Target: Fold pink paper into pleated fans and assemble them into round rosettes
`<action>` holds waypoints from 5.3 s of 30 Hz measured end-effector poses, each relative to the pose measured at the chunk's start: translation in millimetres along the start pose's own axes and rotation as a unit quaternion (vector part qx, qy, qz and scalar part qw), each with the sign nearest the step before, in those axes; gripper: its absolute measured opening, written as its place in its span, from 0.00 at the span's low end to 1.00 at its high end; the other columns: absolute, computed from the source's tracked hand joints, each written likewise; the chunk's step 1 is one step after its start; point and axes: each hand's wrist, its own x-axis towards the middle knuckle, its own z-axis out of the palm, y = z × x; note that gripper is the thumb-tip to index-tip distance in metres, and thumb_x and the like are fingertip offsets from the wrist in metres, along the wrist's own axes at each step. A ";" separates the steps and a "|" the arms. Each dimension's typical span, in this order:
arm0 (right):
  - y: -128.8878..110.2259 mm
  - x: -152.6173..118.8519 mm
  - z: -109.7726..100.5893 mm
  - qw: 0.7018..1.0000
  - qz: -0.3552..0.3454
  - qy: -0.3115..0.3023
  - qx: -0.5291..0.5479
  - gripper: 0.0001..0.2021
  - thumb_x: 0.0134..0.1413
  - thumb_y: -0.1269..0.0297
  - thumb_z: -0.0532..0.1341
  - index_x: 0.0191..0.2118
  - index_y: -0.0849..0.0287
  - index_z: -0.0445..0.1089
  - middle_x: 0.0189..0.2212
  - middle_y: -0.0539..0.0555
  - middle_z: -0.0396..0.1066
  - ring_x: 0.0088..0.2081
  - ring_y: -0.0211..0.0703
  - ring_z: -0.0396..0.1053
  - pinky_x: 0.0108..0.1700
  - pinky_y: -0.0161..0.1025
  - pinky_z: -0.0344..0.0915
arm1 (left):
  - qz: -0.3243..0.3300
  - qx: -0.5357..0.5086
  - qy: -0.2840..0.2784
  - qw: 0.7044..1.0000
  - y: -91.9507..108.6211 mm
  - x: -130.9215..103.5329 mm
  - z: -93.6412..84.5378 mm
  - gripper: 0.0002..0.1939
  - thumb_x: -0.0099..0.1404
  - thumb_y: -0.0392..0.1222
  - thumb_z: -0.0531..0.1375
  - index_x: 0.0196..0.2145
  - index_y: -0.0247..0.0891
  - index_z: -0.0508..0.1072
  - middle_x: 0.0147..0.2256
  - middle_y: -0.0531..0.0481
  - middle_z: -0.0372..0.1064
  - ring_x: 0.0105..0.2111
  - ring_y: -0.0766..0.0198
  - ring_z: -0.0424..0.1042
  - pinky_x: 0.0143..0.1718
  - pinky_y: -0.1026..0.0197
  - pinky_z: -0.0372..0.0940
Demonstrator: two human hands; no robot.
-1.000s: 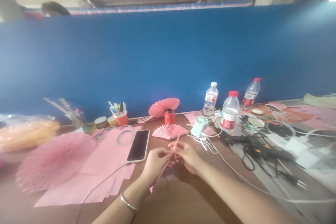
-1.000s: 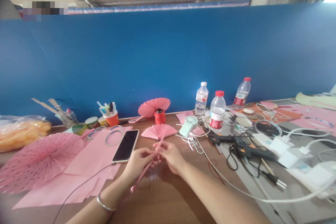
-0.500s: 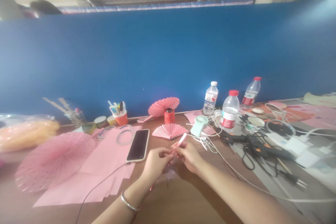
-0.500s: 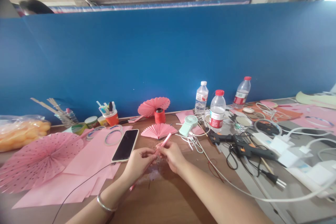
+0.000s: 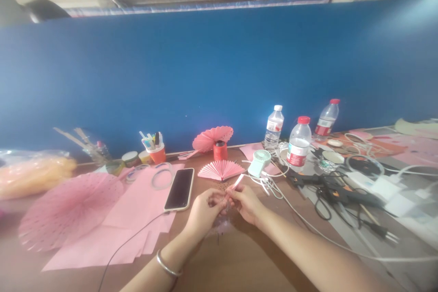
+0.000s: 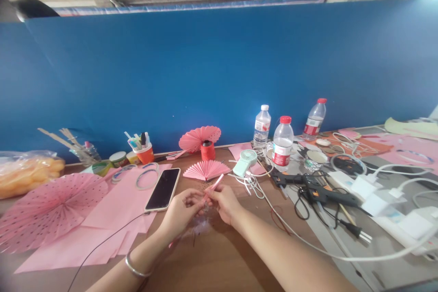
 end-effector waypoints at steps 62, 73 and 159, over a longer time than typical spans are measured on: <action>-3.8 -3.1 1.6 0.998 -0.047 -0.031 -0.031 0.14 0.43 0.54 0.64 0.24 0.62 0.69 0.17 0.49 0.65 0.19 0.34 0.61 0.23 0.33 0.55 | -0.025 -0.074 -0.018 0.997 -7.0 0.9 6.5 0.16 0.54 0.51 0.60 0.29 0.33 0.71 0.24 0.48 0.71 0.20 0.67 0.70 0.21 0.66 0.65; -2.2 -1.7 1.3 0.999 -0.016 0.015 -0.049 0.22 0.44 0.44 0.60 0.29 0.63 0.72 0.18 0.50 0.66 0.18 0.34 0.62 0.19 0.31 0.54 | -0.041 -0.132 -0.008 0.990 -7.7 2.0 5.3 0.14 0.52 0.46 0.63 0.30 0.31 0.70 0.24 0.48 0.71 0.19 0.67 0.70 0.20 0.67 0.64; -15.3 7.4 -13.2 0.968 -0.102 0.131 -0.189 0.17 0.39 0.56 0.65 0.17 0.60 0.60 0.10 0.44 0.57 0.11 0.28 0.49 0.14 0.30 0.42 | -0.066 -0.065 -0.073 0.993 -17.2 8.7 -9.2 0.11 0.54 0.46 0.59 0.27 0.35 0.63 0.19 0.52 0.67 0.13 0.70 0.64 0.14 0.70 0.55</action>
